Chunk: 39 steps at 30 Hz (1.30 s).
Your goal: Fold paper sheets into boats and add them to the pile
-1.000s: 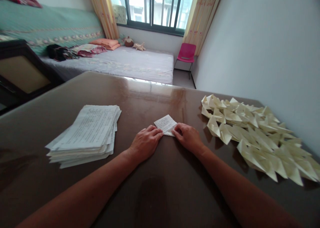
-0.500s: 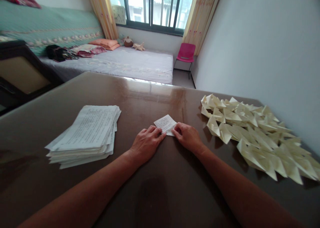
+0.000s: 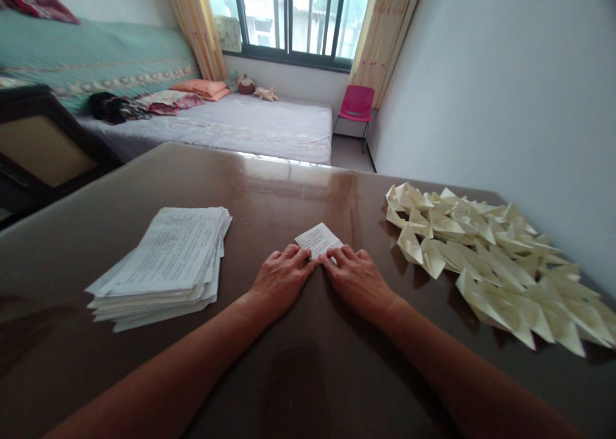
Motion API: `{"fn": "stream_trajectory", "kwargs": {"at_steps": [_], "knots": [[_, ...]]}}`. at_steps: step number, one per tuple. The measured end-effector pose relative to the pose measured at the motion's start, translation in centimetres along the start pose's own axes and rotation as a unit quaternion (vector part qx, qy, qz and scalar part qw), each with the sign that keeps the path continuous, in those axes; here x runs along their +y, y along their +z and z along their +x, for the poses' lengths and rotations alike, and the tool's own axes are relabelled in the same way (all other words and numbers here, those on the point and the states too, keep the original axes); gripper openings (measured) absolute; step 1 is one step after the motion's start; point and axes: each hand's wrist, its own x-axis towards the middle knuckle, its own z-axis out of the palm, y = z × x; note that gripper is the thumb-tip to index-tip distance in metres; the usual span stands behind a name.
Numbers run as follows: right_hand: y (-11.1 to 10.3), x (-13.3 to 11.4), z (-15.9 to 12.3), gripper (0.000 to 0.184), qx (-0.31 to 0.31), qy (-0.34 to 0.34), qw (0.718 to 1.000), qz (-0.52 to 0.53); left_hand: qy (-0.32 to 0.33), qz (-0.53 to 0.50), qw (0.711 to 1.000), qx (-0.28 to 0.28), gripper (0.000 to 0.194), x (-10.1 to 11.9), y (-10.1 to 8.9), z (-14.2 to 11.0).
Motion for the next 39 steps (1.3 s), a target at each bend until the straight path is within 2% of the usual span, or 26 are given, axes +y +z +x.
{"fn": "stream_trajectory", "kwargs": {"at_steps": [3,7,9,13,17,19,24,28,32,39], "knots": [[-0.8,-0.5,-0.6,0.032,-0.031,0.017,0.999,-0.03,-0.001,-0.002,1.0,-0.001,0.03,0.0,0.0,0.0],[-2.3,-0.6,-0.9,0.021,-0.083,0.056,0.993,-0.054,-0.001,-0.008,1.0,-0.004,0.031,0.0,-0.1,0.0],[-2.6,-0.6,-0.7,0.022,-0.085,0.073,0.992,-0.057,-0.004,-0.016,1.0,-0.002,0.031,0.0,-0.1,0.0],[-1.8,-0.4,0.2,0.025,-0.059,0.08,0.995,-0.032,-0.009,-0.056,0.998,0.015,0.031,-0.4,0.4,0.1],[-0.7,0.5,0.5,0.023,-0.043,0.045,0.998,-0.002,-0.073,-0.102,0.99,0.067,0.042,-1.4,1.0,0.2],[-0.2,1.2,0.6,0.021,-0.024,0.036,0.999,0.009,-0.09,-0.119,0.986,0.07,0.048,-1.7,1.1,0.3],[1.8,3.8,0.9,0.023,0.045,0.015,0.996,0.069,-0.067,-0.19,0.979,0.033,0.049,-1.5,0.4,0.3],[3.2,5.1,1.2,0.028,0.102,0.014,0.983,0.15,-0.039,-0.237,0.97,-0.031,0.059,-1.0,-0.6,0.4],[3.5,4.9,1.3,0.03,0.115,-0.033,0.973,0.197,0.014,-0.163,0.986,-0.04,0.051,-0.7,-1.5,0.3],[3.6,4.2,1.4,0.034,0.094,-0.058,0.978,0.176,0.05,-0.014,0.995,-0.082,0.032,0.2,-1.9,0.0]]}}
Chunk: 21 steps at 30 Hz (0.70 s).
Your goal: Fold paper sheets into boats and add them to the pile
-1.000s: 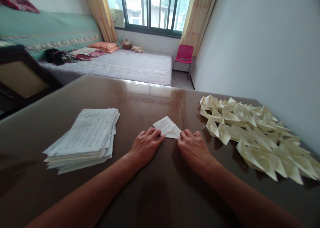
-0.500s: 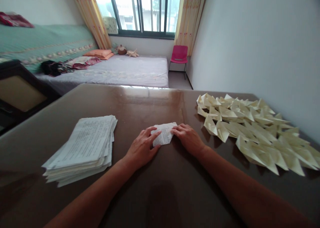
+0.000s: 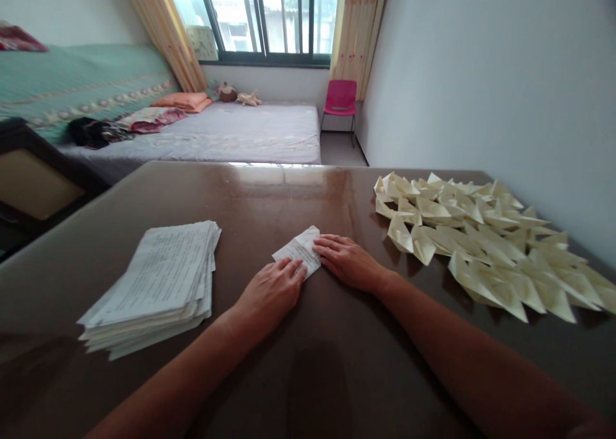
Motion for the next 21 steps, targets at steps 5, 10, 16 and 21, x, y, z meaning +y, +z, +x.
{"fn": "stream_trajectory", "kwargs": {"at_steps": [5,10,16,21], "knots": [[0.1,-0.2,-0.1,0.036,-0.017,0.008,1.0,-0.006,0.03,0.047,0.998,-0.016,0.026,0.1,0.0,0.0],[-0.4,-0.7,0.0,0.035,-0.004,0.031,1.0,0.004,0.058,0.073,0.996,-0.006,0.019,0.0,-0.1,0.2],[-1.3,-0.8,-0.4,0.046,0.004,0.019,0.998,0.058,0.062,0.045,0.996,0.049,0.012,-0.2,-0.3,0.3],[-1.5,-0.6,-0.6,0.036,-0.014,-0.003,0.998,0.065,-0.005,-0.012,0.999,0.044,0.016,0.1,-1.2,0.2]]}}
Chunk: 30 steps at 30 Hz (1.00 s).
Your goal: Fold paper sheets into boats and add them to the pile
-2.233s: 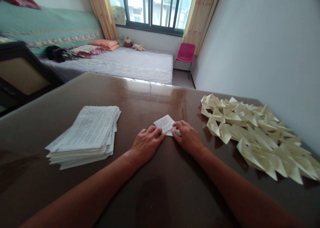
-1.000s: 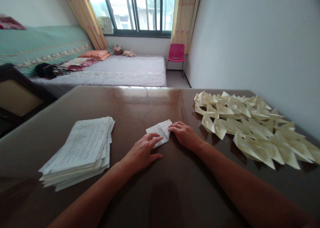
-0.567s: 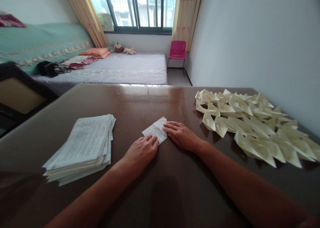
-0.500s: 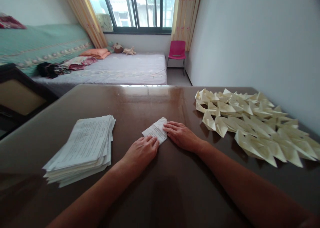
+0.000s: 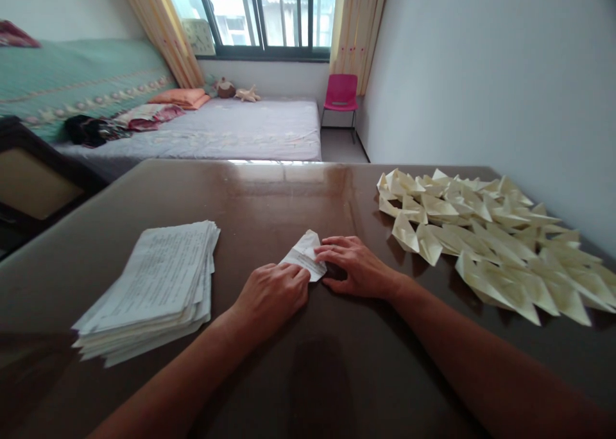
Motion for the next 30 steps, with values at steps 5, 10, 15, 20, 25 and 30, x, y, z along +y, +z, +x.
{"fn": "stream_trajectory", "kwargs": {"at_steps": [5,10,15,20,25,30], "knots": [[0.3,0.3,-0.1,0.013,-0.002,-0.007,1.0,0.008,-0.047,-0.069,0.995,-0.047,0.015,-0.3,-0.6,-0.2],[0.5,-0.1,-0.2,0.009,0.005,0.011,0.999,0.032,-0.047,-0.166,0.984,-0.046,0.021,-1.5,0.2,-0.2],[1.1,-0.7,0.1,0.013,0.019,0.049,0.997,0.054,-0.138,-0.238,0.961,-0.029,0.022,-2.2,1.7,0.3],[1.9,-1.1,0.5,0.016,0.03,0.093,0.994,0.045,-0.176,-0.193,0.965,-0.009,0.022,-2.2,2.5,0.6],[1.9,-1.6,0.5,0.02,0.025,0.126,0.991,0.029,-0.184,-0.148,0.972,-0.004,0.022,-2.0,2.7,0.9],[1.8,-1.9,0.6,0.019,0.023,0.138,0.99,0.03,-0.204,-0.128,0.971,-0.01,0.021,-1.8,2.6,1.0]]}}
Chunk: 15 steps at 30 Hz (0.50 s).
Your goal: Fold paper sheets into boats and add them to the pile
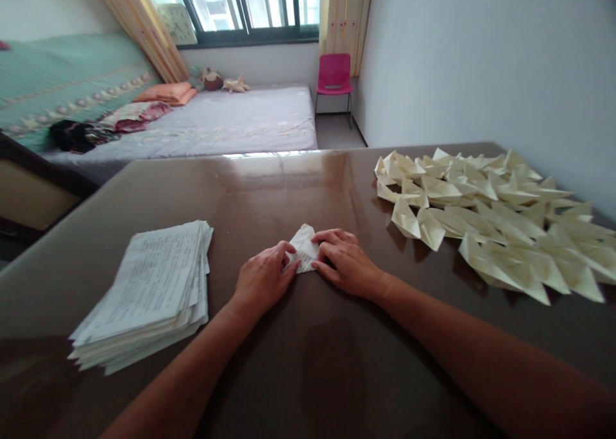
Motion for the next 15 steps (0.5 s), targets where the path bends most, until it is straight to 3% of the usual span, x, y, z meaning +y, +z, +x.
{"fn": "stream_trajectory", "kwargs": {"at_steps": [10,15], "knots": [[0.15,0.03,0.14,0.016,0.007,0.008,1.0,0.017,0.019,-0.016,1.0,0.009,0.031,-0.28,0.4,0.11],[0.31,-0.1,0.2,0.017,0.014,0.012,1.0,0.017,0.042,0.052,0.997,0.04,0.033,0.11,0.54,-0.19]]}}
